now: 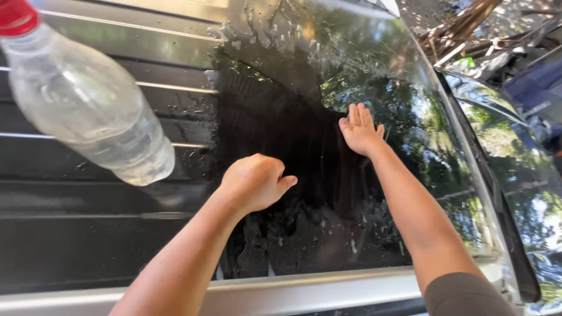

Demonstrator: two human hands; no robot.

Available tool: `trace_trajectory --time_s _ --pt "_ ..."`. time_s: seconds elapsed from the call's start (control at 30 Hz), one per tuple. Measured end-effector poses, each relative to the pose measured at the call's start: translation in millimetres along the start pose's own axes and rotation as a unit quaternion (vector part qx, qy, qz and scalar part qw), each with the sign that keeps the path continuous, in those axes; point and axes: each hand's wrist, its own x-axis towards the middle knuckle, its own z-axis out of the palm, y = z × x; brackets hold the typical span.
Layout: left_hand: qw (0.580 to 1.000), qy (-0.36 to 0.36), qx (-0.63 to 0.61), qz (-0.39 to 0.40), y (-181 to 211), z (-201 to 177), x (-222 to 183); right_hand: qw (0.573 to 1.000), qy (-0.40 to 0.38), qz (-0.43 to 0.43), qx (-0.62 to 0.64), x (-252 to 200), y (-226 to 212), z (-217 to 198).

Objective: Applying a dark protective tint film to the sunroof of a vehicle using water and a squeegee.

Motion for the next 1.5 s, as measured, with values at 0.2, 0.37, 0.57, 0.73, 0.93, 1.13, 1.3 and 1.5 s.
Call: trace_trajectory --time_s 0.2,0.37,0.57,0.73,0.93,1.13,1.3,1.5 --pt "0.997 0.040 -0.012 0.066 -4 19 2 0.997 -0.026 -0.066 -0.007 -51 23 34" --pt "0.998 0.032 0.004 0.052 -5 15 -3 0.987 -0.117 -0.102 0.033 -60 33 23" --pt "0.997 0.077 -0.005 0.016 -15 8 -5 0.983 -0.149 -0.101 0.045 -108 17 -35" --pt "0.992 0.121 0.007 0.018 -27 16 -9 0.957 -0.158 -0.175 0.171 -123 47 -35" --pt "0.963 0.266 -0.007 0.046 -23 12 -37 0.924 -0.146 -0.344 0.085 -116 24 -14" --pt "0.910 0.402 0.092 -0.050 -72 -1 -126 0.935 -0.140 -0.325 0.029 -131 13 -21" --pt "0.819 0.537 0.014 -0.202 -138 -11 -146 0.944 -0.075 -0.319 0.044 -130 11 -16" --pt "0.781 0.610 -0.131 -0.028 -166 -22 -59 0.943 -0.026 -0.316 0.104 -118 17 -9"
